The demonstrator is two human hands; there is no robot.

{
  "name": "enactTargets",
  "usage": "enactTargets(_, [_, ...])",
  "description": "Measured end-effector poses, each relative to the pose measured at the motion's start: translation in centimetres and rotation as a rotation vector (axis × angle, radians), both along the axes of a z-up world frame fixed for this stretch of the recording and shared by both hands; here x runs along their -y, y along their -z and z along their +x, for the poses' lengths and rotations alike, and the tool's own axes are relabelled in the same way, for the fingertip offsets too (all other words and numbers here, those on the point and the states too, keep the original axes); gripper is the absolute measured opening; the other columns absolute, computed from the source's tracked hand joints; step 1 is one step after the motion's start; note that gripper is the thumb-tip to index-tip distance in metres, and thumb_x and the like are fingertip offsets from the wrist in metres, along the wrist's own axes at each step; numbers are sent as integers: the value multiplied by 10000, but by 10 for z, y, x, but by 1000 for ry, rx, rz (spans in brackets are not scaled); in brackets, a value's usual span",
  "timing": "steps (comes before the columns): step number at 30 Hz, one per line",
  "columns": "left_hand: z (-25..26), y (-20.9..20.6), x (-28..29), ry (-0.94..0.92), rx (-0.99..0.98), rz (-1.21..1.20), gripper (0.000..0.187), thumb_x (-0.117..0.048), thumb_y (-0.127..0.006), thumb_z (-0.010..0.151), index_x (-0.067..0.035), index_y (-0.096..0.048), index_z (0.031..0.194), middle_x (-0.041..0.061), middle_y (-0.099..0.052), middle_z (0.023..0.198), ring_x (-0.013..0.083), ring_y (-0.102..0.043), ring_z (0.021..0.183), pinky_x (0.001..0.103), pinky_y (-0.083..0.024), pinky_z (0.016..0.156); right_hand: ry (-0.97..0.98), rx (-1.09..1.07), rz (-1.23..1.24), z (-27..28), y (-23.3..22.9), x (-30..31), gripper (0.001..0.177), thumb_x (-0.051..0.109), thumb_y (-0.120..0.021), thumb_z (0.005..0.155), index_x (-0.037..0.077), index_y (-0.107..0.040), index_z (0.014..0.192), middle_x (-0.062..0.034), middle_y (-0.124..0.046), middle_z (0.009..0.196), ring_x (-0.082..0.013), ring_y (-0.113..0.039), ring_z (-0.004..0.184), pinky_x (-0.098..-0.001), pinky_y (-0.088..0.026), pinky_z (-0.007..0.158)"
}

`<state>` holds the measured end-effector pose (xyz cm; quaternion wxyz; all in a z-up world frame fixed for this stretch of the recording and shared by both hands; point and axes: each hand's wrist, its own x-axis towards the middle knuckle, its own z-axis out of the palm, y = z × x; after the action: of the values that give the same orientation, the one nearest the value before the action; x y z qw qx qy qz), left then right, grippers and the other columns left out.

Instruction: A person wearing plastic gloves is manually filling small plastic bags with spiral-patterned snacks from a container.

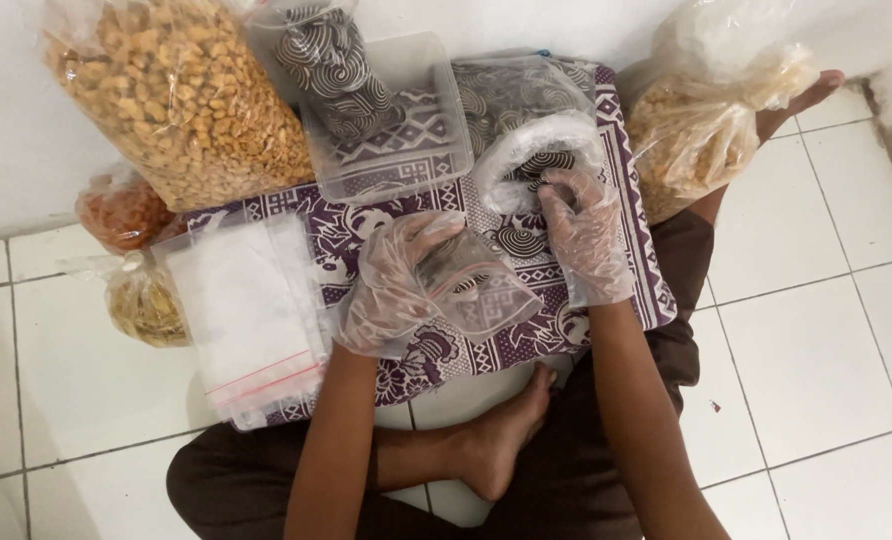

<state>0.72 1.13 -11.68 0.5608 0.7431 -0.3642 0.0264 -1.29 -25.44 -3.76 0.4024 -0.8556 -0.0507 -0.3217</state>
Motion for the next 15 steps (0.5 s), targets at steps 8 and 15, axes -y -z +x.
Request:
enactTargets(8, [-11,-68,-2,-51,91,-39,646,-479,-776,855,-90,-664,1358,239,-611,1308,424,-553,1217,440,-408,1129,-25,1,5,0,-4,2,137,36,-734,947,32,-703,1081,-150,-686,828,-315,-709,743,-406,-582,666])
enactTargets(15, [-9,-66,-1,-121,199,194,788,-615,-842,705,-309,-633,1401,7,-588,1388,185,-600,1268,285,-454,1108,-19,-41,-13,-5,-11,1,144,20,-720,946,29,-695,1088,-162,-708,813,-331,-730,760,-412,-593,690])
